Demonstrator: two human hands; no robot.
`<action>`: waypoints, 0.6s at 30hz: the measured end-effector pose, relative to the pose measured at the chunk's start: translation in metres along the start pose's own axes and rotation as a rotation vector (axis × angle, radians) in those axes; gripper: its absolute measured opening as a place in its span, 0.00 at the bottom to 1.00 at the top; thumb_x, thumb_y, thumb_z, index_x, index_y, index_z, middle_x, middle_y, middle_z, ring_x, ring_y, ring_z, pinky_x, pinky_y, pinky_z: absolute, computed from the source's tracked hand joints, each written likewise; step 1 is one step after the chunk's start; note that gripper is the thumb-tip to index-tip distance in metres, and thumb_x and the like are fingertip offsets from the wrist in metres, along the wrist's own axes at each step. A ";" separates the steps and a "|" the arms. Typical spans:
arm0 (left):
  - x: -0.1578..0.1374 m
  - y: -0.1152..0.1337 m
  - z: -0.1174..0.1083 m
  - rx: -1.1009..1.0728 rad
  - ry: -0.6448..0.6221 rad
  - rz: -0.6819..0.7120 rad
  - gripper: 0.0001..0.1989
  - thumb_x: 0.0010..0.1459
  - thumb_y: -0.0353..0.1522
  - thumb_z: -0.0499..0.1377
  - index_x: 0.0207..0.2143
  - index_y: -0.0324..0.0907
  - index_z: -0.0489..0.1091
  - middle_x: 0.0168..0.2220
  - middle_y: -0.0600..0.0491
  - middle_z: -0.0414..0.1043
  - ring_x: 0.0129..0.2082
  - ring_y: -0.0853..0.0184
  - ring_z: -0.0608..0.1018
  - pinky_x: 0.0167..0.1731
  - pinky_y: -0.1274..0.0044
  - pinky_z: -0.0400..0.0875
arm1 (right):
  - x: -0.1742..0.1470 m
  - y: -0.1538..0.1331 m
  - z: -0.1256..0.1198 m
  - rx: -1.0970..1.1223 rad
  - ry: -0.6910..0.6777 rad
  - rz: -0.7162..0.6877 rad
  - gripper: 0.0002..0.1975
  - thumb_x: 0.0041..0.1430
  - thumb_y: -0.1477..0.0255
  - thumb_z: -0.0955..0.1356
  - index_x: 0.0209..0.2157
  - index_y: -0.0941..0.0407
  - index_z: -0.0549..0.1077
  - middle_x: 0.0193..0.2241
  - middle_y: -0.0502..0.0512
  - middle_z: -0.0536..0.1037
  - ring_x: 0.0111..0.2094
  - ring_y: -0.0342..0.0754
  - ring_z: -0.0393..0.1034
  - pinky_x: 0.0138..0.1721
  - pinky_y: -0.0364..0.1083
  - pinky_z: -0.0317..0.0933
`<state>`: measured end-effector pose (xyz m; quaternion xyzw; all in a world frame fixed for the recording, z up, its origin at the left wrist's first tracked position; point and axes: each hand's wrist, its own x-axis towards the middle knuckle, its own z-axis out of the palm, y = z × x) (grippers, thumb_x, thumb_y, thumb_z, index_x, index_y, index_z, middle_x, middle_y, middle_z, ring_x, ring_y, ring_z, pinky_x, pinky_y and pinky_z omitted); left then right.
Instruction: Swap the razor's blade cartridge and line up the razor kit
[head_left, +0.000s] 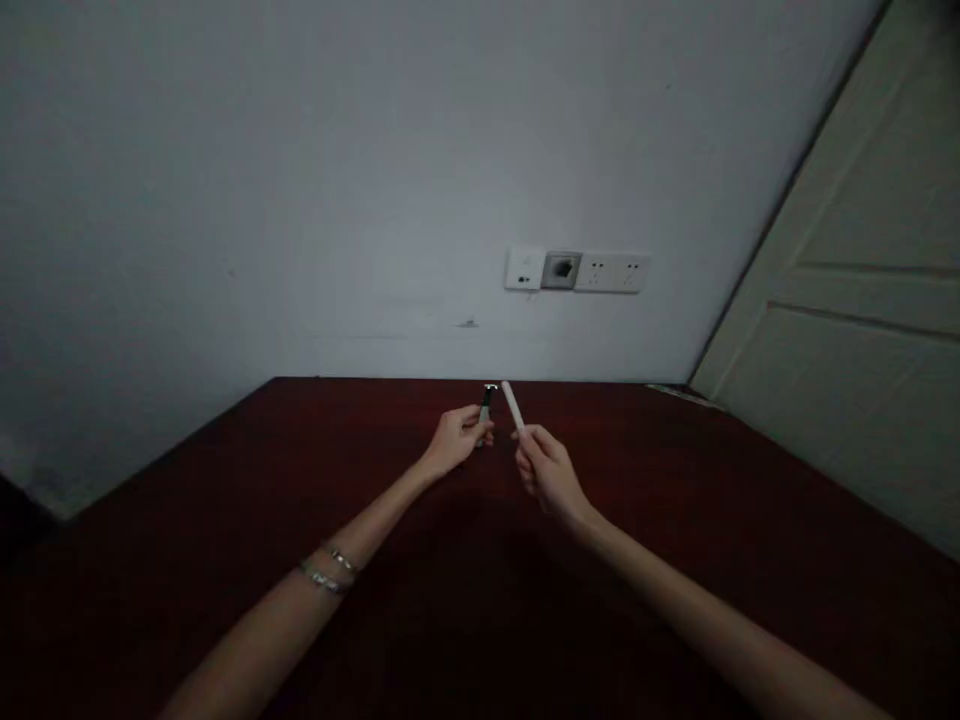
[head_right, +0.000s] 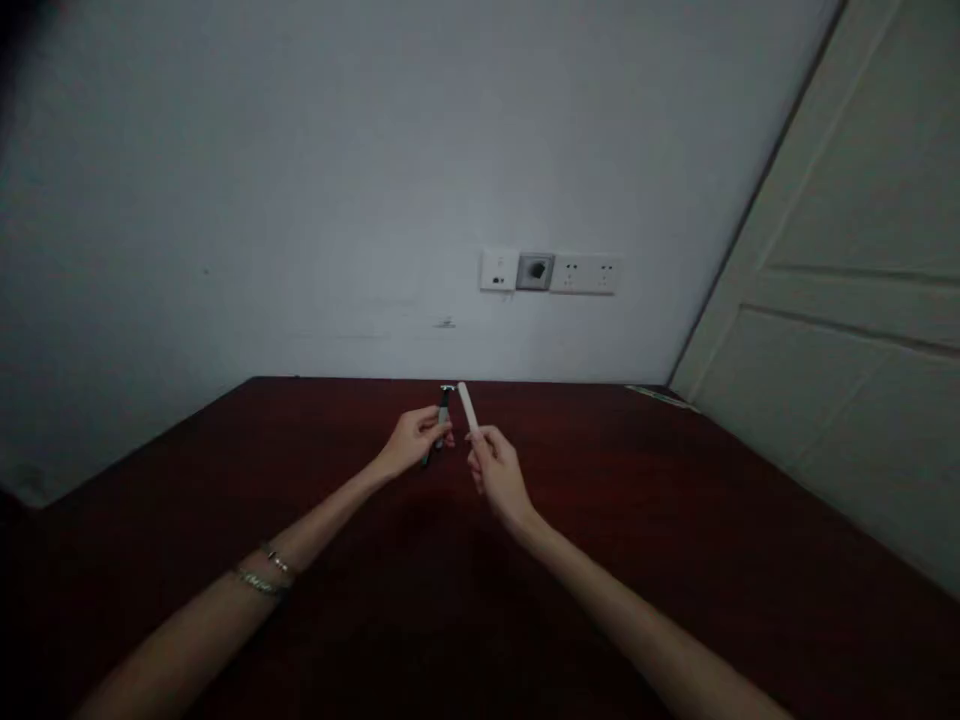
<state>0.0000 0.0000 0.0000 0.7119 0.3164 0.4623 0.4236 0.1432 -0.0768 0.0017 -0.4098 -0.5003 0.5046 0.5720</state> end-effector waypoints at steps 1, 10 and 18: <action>-0.001 0.000 0.000 0.001 0.002 -0.009 0.08 0.52 0.34 0.56 0.28 0.36 0.64 0.23 0.53 0.69 0.24 0.70 0.74 0.27 0.78 0.68 | -0.001 -0.003 0.002 0.028 0.007 -0.009 0.19 0.49 0.54 0.65 0.30 0.55 0.62 0.13 0.38 0.54 0.11 0.33 0.42 0.09 0.33 0.39; -0.005 -0.002 0.002 0.011 -0.032 -0.001 0.09 0.52 0.35 0.57 0.27 0.37 0.65 0.23 0.53 0.70 0.24 0.70 0.74 0.27 0.78 0.67 | -0.010 0.003 0.011 0.114 0.062 -0.008 0.19 0.47 0.53 0.66 0.29 0.54 0.61 0.13 0.37 0.53 0.11 0.33 0.42 0.09 0.33 0.39; -0.006 -0.001 0.005 -0.012 -0.077 0.001 0.10 0.51 0.35 0.58 0.28 0.36 0.66 0.23 0.53 0.70 0.23 0.70 0.74 0.26 0.79 0.67 | -0.010 0.006 0.015 0.134 0.085 -0.054 0.17 0.50 0.55 0.65 0.30 0.54 0.61 0.14 0.38 0.53 0.12 0.33 0.42 0.09 0.33 0.40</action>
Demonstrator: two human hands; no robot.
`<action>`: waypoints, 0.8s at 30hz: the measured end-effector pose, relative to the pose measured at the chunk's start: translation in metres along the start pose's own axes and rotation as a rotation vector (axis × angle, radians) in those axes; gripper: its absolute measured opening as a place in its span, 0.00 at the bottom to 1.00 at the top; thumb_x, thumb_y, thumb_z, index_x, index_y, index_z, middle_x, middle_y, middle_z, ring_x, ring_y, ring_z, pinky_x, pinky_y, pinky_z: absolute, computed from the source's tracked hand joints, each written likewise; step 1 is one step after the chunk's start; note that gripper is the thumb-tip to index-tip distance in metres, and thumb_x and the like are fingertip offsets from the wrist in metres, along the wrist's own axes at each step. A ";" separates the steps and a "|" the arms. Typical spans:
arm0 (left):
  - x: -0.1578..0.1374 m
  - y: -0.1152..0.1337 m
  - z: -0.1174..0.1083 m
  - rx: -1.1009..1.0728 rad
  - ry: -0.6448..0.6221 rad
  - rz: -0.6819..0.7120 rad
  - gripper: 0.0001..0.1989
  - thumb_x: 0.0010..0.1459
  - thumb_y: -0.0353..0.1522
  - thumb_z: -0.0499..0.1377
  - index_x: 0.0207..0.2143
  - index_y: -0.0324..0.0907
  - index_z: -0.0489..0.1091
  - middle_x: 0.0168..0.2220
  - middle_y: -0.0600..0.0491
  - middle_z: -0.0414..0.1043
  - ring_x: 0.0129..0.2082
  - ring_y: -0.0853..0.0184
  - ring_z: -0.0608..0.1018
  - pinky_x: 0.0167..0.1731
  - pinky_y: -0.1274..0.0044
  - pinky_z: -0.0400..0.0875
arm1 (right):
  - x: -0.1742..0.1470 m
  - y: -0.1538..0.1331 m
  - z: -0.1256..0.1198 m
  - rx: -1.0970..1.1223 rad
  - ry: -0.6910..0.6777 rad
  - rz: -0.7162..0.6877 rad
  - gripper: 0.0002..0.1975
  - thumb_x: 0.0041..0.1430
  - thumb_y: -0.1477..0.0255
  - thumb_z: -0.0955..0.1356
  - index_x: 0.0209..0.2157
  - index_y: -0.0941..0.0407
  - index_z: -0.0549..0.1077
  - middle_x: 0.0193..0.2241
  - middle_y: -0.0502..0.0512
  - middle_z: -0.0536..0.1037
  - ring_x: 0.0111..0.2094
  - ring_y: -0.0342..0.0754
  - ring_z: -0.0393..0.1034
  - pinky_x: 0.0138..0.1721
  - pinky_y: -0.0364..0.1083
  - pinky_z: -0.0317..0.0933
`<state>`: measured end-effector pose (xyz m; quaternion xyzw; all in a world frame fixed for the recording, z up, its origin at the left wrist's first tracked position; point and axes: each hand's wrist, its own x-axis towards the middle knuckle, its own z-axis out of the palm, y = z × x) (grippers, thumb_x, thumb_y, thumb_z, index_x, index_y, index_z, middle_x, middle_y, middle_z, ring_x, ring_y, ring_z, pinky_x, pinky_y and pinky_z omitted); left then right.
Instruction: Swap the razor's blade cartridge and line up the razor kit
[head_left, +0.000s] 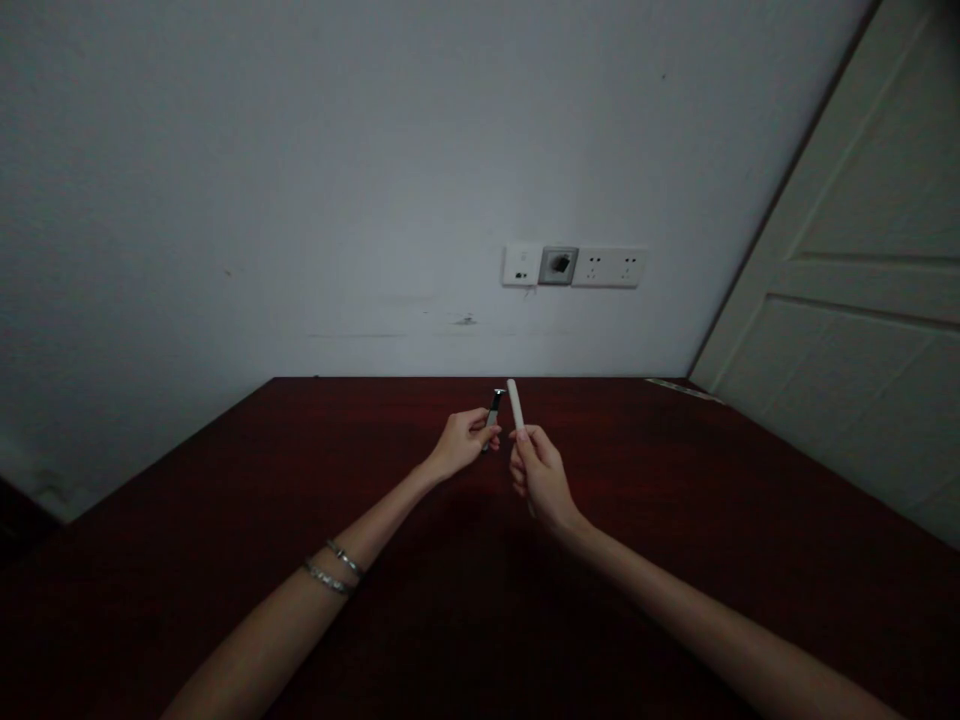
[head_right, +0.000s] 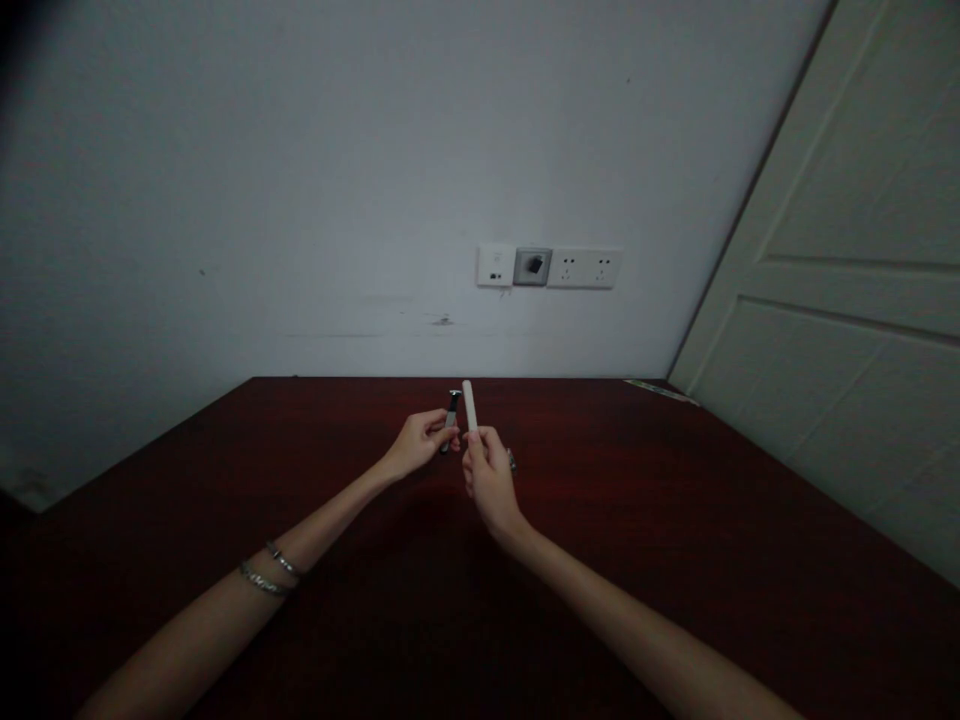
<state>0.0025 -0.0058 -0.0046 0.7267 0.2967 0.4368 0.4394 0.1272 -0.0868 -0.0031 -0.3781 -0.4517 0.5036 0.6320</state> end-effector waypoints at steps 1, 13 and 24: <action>0.000 0.000 0.000 0.000 0.008 -0.002 0.10 0.51 0.36 0.58 0.28 0.36 0.66 0.23 0.53 0.70 0.23 0.70 0.74 0.26 0.79 0.67 | -0.001 0.001 0.001 -0.001 -0.011 0.006 0.17 0.51 0.55 0.65 0.30 0.54 0.61 0.14 0.38 0.53 0.12 0.33 0.42 0.09 0.33 0.40; 0.001 -0.003 0.000 -0.014 0.020 0.002 0.10 0.51 0.36 0.58 0.28 0.35 0.67 0.22 0.53 0.69 0.23 0.71 0.73 0.26 0.79 0.66 | -0.004 0.010 0.008 0.013 -0.015 -0.006 0.16 0.52 0.56 0.64 0.30 0.54 0.61 0.15 0.38 0.52 0.12 0.34 0.42 0.10 0.34 0.39; 0.001 0.000 0.001 0.004 0.012 0.014 0.09 0.50 0.34 0.58 0.26 0.36 0.66 0.22 0.54 0.69 0.23 0.71 0.72 0.25 0.80 0.65 | -0.002 0.007 0.012 0.056 0.013 -0.038 0.17 0.51 0.55 0.65 0.31 0.54 0.61 0.14 0.38 0.52 0.12 0.33 0.40 0.10 0.34 0.37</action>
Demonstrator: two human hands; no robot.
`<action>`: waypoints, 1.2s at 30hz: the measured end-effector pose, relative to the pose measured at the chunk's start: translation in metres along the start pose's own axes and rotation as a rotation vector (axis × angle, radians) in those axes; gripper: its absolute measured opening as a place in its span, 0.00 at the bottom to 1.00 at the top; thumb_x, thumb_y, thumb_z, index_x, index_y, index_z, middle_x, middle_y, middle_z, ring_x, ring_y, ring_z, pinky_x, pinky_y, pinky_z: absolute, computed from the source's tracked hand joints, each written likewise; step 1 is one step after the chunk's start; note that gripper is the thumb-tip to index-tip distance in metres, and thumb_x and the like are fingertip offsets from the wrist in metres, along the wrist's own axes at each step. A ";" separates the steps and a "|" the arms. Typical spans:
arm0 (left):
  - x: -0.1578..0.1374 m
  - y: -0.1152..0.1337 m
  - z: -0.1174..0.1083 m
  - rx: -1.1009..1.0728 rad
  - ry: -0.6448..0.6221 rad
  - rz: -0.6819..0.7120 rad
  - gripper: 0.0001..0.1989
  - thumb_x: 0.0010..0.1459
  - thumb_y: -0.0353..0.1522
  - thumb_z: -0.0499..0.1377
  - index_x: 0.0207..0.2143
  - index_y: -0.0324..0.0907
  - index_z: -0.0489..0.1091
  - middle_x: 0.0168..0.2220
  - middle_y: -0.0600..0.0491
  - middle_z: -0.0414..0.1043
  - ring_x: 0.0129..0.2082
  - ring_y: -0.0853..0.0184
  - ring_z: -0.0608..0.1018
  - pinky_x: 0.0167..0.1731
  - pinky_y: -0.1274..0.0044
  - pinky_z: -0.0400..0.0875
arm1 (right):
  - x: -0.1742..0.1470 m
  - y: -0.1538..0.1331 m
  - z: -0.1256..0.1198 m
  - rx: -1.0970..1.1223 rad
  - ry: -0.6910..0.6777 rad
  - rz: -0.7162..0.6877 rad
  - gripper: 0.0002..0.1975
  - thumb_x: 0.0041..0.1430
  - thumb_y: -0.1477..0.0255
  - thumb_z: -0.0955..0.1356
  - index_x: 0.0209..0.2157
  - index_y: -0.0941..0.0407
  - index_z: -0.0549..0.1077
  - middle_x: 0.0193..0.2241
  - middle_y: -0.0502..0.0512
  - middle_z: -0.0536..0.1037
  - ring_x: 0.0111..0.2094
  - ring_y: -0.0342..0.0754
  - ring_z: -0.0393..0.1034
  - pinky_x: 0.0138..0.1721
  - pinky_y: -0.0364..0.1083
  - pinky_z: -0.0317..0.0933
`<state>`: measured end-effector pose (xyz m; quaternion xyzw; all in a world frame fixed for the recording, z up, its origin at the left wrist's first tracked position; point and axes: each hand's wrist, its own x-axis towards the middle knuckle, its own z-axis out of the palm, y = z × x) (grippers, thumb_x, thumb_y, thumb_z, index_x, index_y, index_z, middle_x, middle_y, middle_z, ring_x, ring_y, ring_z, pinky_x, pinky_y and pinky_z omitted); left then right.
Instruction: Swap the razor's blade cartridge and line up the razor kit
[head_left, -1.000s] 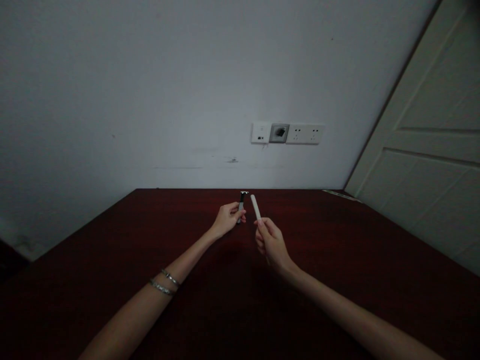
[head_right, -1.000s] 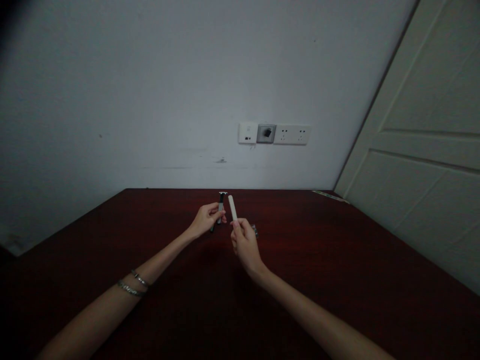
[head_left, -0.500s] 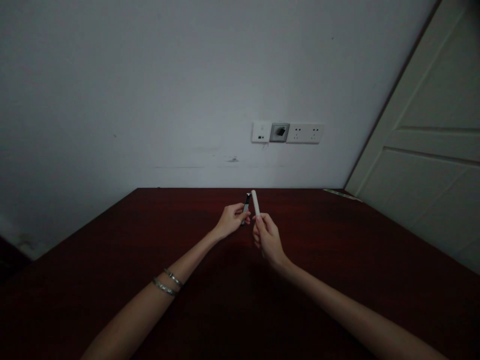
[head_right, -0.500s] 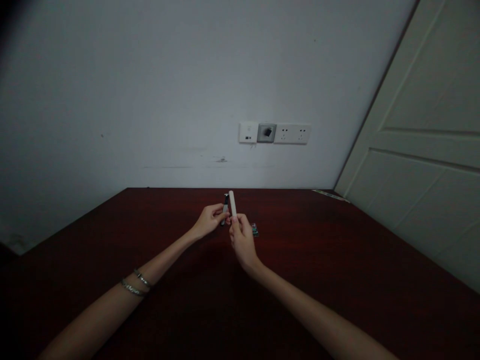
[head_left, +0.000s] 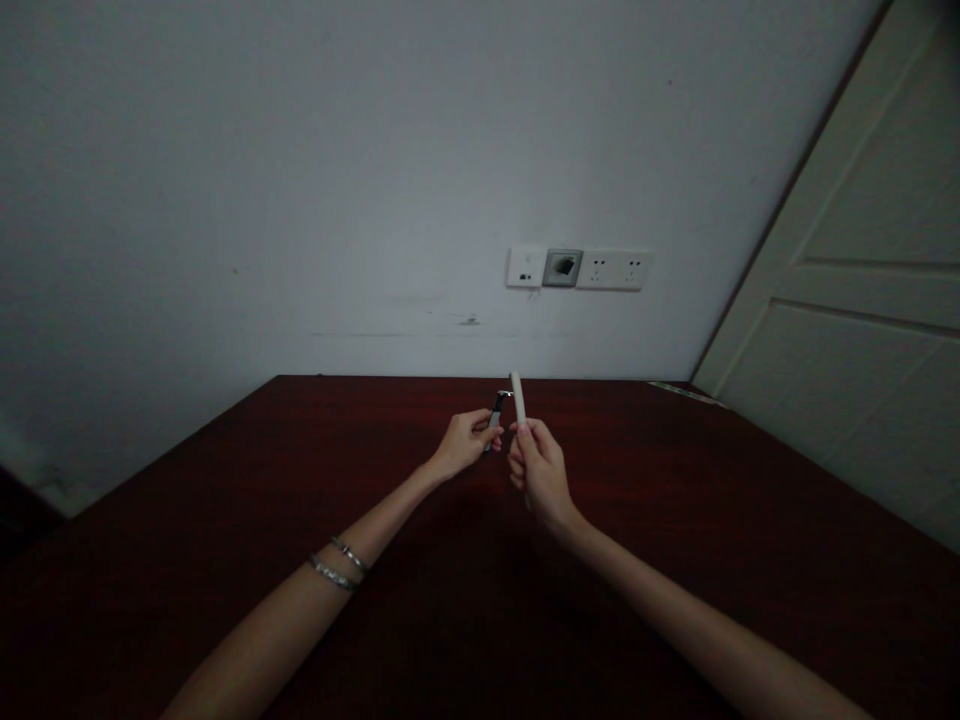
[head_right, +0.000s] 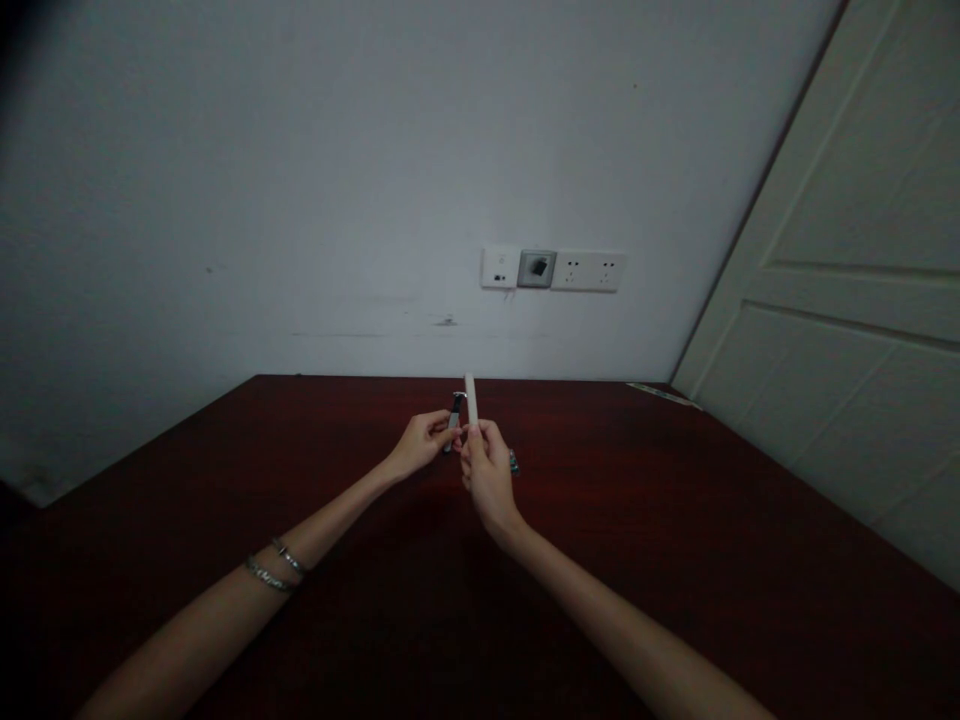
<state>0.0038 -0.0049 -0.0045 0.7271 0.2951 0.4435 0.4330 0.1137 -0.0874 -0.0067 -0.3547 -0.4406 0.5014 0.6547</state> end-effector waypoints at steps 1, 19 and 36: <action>0.000 0.001 0.001 -0.001 0.001 0.005 0.08 0.50 0.34 0.58 0.26 0.36 0.66 0.22 0.55 0.68 0.22 0.72 0.72 0.24 0.81 0.64 | 0.000 0.000 0.000 0.001 -0.002 0.005 0.17 0.51 0.55 0.65 0.30 0.54 0.61 0.15 0.38 0.52 0.12 0.33 0.40 0.10 0.34 0.37; 0.000 0.003 0.001 0.045 0.007 0.005 0.05 0.51 0.31 0.56 0.26 0.36 0.65 0.22 0.55 0.68 0.22 0.73 0.71 0.24 0.82 0.64 | -0.007 -0.002 0.002 0.000 -0.017 0.048 0.16 0.51 0.55 0.65 0.30 0.54 0.60 0.14 0.38 0.51 0.12 0.33 0.40 0.10 0.34 0.37; 0.002 0.001 -0.003 0.136 0.037 0.053 0.08 0.51 0.33 0.56 0.26 0.37 0.67 0.23 0.54 0.70 0.23 0.71 0.72 0.26 0.80 0.65 | -0.011 -0.005 0.004 -0.028 -0.067 0.060 0.15 0.52 0.56 0.64 0.31 0.54 0.61 0.14 0.38 0.52 0.12 0.34 0.41 0.10 0.34 0.38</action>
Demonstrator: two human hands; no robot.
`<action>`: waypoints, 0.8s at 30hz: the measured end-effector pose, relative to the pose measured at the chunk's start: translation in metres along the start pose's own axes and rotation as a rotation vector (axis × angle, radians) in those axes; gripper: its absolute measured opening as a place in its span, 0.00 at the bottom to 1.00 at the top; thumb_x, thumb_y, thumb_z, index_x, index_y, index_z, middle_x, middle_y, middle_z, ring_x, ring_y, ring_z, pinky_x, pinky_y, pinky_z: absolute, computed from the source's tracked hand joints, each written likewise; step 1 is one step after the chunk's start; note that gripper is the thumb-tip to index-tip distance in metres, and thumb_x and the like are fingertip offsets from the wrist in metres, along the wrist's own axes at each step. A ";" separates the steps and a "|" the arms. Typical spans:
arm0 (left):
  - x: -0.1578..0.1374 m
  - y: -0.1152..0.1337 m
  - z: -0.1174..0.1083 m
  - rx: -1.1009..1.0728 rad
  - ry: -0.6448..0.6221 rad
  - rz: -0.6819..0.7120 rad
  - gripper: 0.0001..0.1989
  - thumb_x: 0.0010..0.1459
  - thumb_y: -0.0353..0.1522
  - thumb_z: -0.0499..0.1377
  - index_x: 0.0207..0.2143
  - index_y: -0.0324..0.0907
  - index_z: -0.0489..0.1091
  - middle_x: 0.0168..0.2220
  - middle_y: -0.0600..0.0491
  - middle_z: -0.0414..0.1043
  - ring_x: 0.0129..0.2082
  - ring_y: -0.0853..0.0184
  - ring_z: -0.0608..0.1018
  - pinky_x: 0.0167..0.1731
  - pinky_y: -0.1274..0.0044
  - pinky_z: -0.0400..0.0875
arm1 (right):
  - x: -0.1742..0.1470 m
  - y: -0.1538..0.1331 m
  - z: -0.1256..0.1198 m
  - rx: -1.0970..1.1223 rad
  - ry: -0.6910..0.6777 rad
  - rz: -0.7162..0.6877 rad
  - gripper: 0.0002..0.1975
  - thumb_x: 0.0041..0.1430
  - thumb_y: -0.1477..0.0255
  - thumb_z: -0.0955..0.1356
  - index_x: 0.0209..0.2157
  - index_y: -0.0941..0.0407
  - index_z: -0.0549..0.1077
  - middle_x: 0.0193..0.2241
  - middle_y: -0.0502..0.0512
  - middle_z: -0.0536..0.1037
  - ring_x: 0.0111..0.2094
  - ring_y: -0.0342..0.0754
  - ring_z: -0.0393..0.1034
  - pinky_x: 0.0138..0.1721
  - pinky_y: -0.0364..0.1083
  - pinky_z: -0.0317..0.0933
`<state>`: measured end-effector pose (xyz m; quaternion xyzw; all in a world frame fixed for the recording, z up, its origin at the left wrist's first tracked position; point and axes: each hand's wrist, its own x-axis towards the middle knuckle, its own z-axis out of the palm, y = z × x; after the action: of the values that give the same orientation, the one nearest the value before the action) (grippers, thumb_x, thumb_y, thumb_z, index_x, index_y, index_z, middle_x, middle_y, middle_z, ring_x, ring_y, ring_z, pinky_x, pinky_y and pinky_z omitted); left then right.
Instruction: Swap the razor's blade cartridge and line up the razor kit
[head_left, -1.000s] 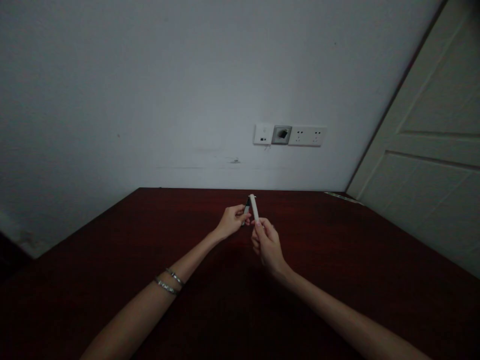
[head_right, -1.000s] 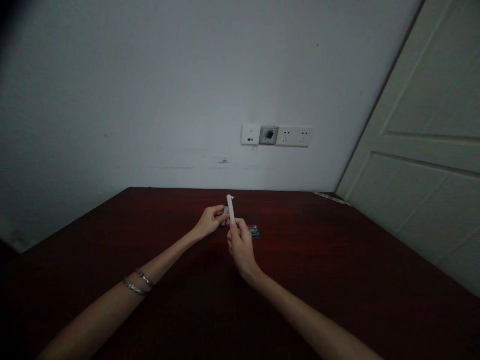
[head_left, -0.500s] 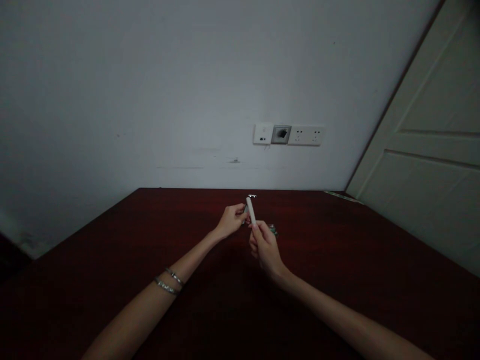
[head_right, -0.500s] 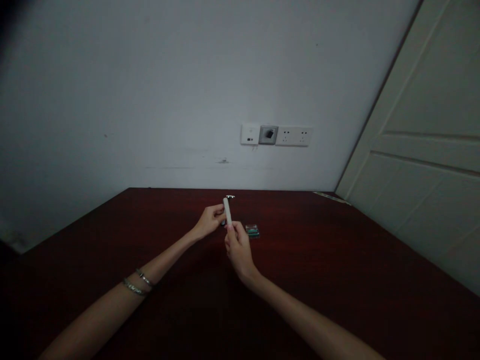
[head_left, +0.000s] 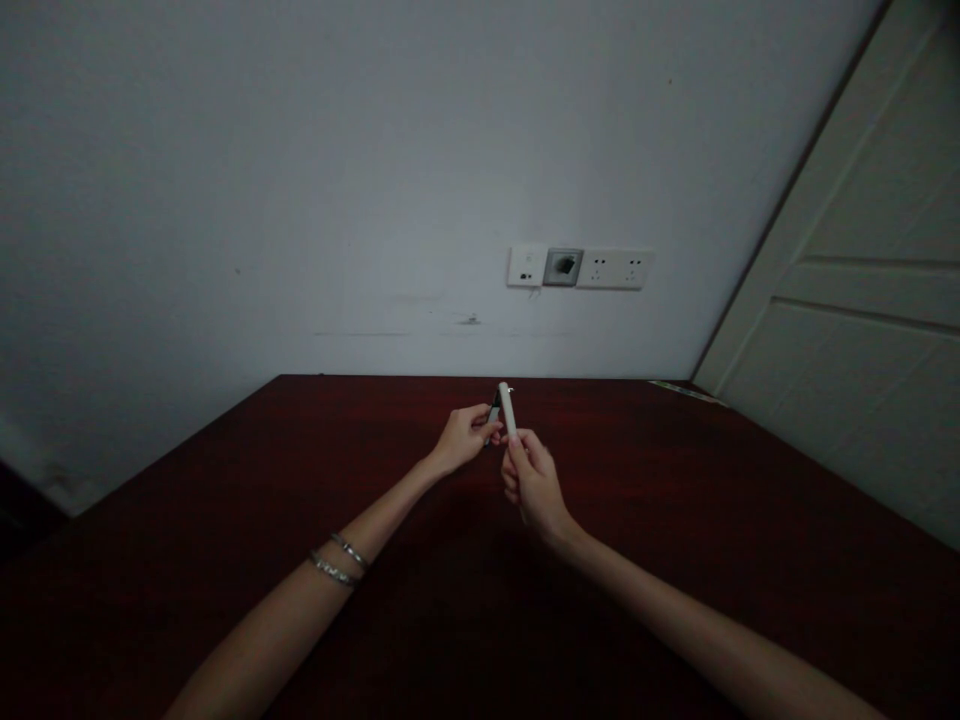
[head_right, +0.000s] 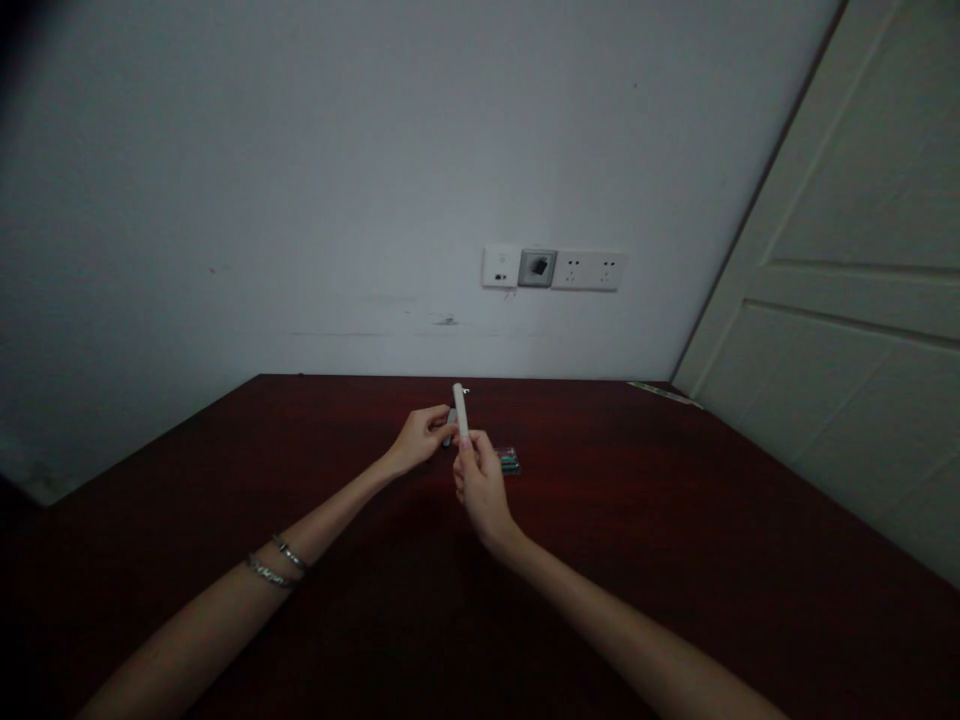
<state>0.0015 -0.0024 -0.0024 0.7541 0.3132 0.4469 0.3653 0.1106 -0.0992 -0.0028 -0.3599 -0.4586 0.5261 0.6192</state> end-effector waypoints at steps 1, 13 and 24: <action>0.000 -0.001 0.000 0.014 0.012 -0.005 0.08 0.51 0.33 0.56 0.26 0.36 0.68 0.23 0.54 0.70 0.23 0.71 0.72 0.26 0.80 0.66 | -0.003 0.000 0.000 -0.019 -0.036 0.015 0.15 0.53 0.57 0.64 0.31 0.54 0.61 0.14 0.38 0.52 0.12 0.34 0.41 0.10 0.34 0.38; 0.002 0.001 -0.010 0.089 0.079 0.087 0.11 0.52 0.32 0.58 0.38 0.40 0.74 0.40 0.49 0.75 0.41 0.62 0.75 0.45 0.72 0.66 | 0.013 -0.060 -0.043 -0.410 -0.071 -0.259 0.23 0.55 0.65 0.64 0.53 0.52 0.66 0.18 0.45 0.65 0.17 0.37 0.54 0.16 0.38 0.50; 0.001 -0.003 -0.010 0.132 0.112 0.096 0.11 0.52 0.29 0.57 0.39 0.40 0.74 0.41 0.50 0.75 0.42 0.63 0.76 0.45 0.72 0.67 | -0.018 -0.046 -0.049 -0.572 -0.200 -0.282 0.19 0.57 0.68 0.64 0.51 0.49 0.68 0.51 0.50 0.70 0.54 0.53 0.61 0.55 0.58 0.51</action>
<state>-0.0071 0.0030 -0.0010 0.7646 0.3252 0.4837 0.2751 0.1716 -0.1233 0.0207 -0.3989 -0.6913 0.3179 0.5117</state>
